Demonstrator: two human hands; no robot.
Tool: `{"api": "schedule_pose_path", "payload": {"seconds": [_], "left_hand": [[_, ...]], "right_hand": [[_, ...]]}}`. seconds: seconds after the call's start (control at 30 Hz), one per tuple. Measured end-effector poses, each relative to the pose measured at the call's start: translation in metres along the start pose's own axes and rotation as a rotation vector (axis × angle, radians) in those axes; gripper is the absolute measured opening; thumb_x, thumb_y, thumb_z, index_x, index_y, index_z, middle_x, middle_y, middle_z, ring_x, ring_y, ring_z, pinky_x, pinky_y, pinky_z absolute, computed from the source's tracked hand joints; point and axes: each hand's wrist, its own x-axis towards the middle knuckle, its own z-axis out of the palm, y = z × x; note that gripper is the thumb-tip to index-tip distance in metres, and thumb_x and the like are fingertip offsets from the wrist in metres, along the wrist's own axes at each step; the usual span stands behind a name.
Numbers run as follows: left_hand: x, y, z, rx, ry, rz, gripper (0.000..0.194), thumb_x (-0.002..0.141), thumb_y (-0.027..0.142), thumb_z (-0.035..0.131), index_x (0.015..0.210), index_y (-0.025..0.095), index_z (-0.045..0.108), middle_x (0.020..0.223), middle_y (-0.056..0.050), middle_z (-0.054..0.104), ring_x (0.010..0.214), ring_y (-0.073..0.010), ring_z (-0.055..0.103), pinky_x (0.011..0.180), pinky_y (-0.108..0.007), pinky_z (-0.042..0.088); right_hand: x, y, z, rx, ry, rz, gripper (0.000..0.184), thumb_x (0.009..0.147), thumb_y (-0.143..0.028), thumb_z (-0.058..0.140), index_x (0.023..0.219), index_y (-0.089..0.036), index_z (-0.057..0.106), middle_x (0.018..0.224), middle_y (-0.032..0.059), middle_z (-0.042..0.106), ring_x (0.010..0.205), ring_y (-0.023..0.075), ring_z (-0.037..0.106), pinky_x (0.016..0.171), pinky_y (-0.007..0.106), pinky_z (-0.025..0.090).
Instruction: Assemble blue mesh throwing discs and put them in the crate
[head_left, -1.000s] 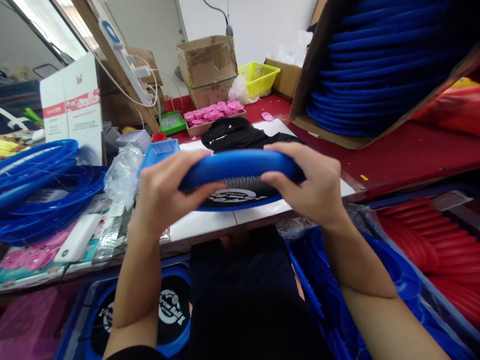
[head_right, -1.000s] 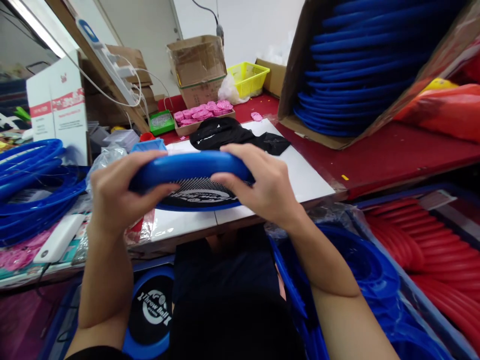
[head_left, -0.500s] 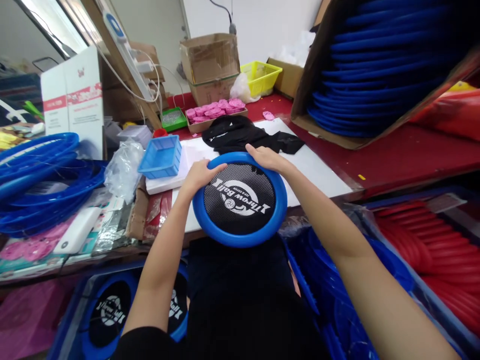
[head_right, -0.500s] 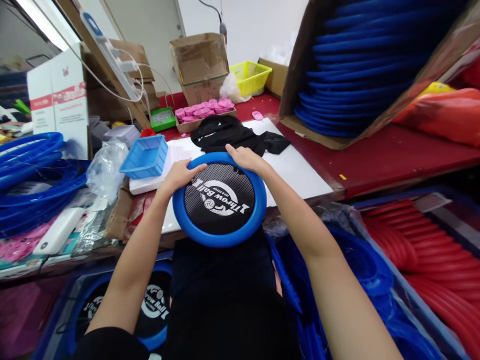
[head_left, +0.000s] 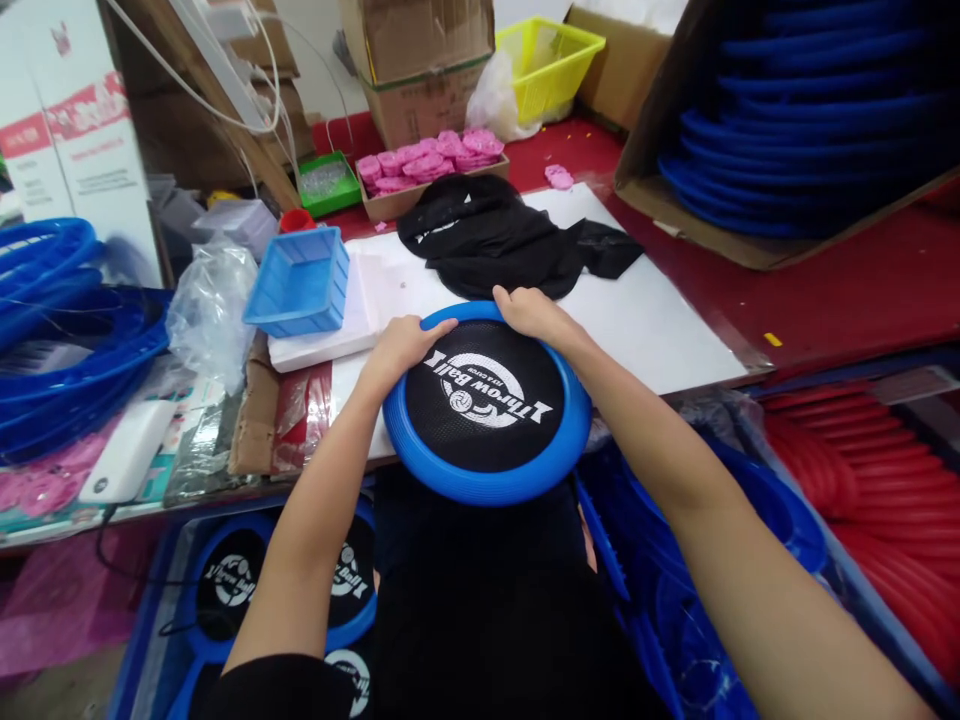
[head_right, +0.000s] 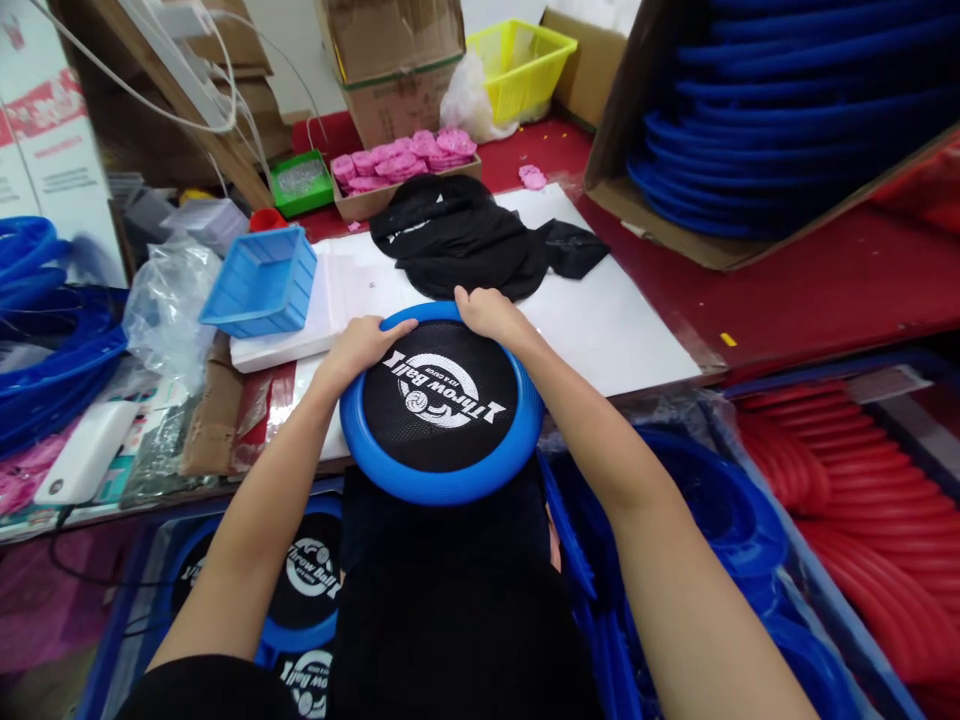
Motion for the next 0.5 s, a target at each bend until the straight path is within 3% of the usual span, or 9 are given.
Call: {"api": "schedule_pose_path", "payload": {"seconds": [0.2,0.33,0.4,0.5], "left_hand": [[-0.001,0.0,0.004,0.0,0.026,0.015,0.08,0.091,0.086,0.047,0.097,0.011,0.074,0.105,-0.027,0.077,0.101,-0.04,0.073,0.089,-0.043,0.052],[-0.005,-0.004,0.002,-0.065,0.03,0.008,0.074,0.089,0.083,0.052,0.103,0.013,0.072,0.111,-0.023,0.077,0.107,-0.0393,0.071,0.094,-0.044,0.052],[-0.007,-0.011,0.0,-0.21,0.007,0.06,0.068,0.087,0.079,0.06,0.107,0.015,0.072,0.114,-0.018,0.078,0.112,-0.0373,0.07,0.099,-0.044,0.053],[-0.011,-0.025,-0.006,-0.716,-0.13,0.147,0.067,0.084,0.075,0.067,0.118,0.017,0.073,0.117,-0.012,0.079,0.116,-0.0361,0.071,0.105,-0.047,0.055]], "right_hand": [[-0.003,0.002,0.004,-0.03,0.054,-0.032,0.079,0.113,-0.055,0.022,0.125,0.003,0.073,0.129,0.0353,0.07,0.132,0.0423,0.064,0.115,0.045,0.042],[-0.003,0.004,0.003,0.009,0.056,-0.038,0.076,0.11,-0.064,0.031,0.111,-0.004,0.078,0.124,0.031,0.074,0.128,0.0401,0.067,0.109,0.04,0.046],[-0.003,0.008,0.001,0.06,0.066,-0.012,0.074,0.106,-0.071,0.038,0.091,-0.01,0.078,0.109,0.0252,0.079,0.116,0.039,0.072,0.098,0.037,0.051],[-0.003,0.021,-0.002,0.209,0.059,0.002,0.072,0.097,-0.08,0.051,0.066,-0.018,0.069,0.078,0.0139,0.075,0.091,0.0342,0.074,0.081,0.036,0.053]]}}
